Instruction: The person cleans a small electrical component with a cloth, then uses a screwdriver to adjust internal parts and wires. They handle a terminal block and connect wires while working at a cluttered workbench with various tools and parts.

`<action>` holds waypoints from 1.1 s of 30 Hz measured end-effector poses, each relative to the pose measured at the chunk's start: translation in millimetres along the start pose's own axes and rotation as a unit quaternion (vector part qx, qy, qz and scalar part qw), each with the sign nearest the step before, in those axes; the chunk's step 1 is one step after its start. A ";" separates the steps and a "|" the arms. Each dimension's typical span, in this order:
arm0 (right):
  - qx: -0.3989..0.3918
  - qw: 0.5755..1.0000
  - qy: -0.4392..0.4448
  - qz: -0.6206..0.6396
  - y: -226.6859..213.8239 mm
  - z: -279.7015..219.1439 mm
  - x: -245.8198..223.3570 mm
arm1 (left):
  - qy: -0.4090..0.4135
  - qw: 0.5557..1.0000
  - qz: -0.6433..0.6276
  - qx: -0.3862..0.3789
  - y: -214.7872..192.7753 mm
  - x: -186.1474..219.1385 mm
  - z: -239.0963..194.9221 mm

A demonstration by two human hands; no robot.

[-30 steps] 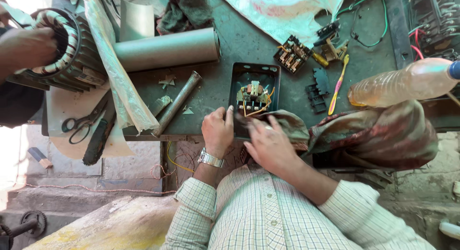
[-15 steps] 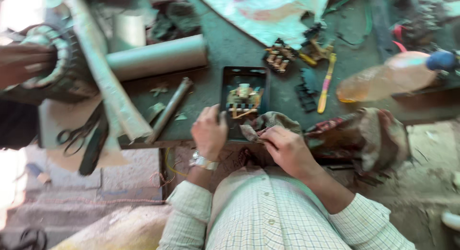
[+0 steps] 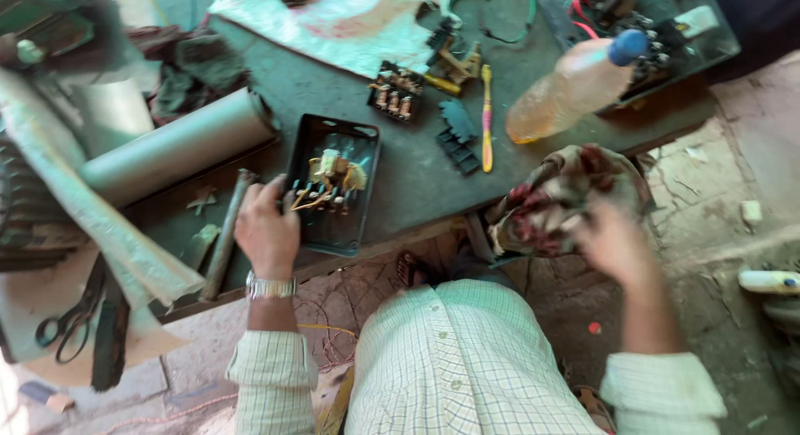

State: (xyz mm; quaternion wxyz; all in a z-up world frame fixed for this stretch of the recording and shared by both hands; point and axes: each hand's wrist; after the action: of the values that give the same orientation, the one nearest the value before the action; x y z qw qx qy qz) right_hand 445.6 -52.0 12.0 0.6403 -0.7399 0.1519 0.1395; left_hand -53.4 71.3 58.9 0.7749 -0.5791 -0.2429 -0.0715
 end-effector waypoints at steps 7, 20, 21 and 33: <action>-0.160 0.985 0.012 -0.061 97.9 15.8 -22.5 | -0.007 0.978 -0.188 0.089 -9.3 -17.4 -88.9; 0.157 0.963 -0.160 0.150 -21.0 62.8 -117.2 | -0.099 0.822 0.155 -0.539 54.0 -189.5 -291.3; 0.155 0.962 -0.170 0.149 -24.3 69.3 -125.0 | -0.079 0.813 0.162 -0.554 49.9 -190.2 -292.6; 0.130 0.943 -0.232 0.201 -20.8 123.2 -149.4 | -0.379 0.851 -0.352 -0.092 -6.7 -4.3 -143.4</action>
State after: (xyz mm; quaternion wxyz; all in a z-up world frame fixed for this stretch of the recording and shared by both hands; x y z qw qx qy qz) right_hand 315.8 79.6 73.4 0.7071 -0.5512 0.1616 0.4124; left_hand -17.6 -65.3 32.5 0.4891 -0.5054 -0.6977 -0.1364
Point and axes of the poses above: each hand's wrist, its own z-axis towards the middle knuckle, its own y-axis out of the palm, x = y × z, and after that the axes turned 15 degrees about -y, right-handed
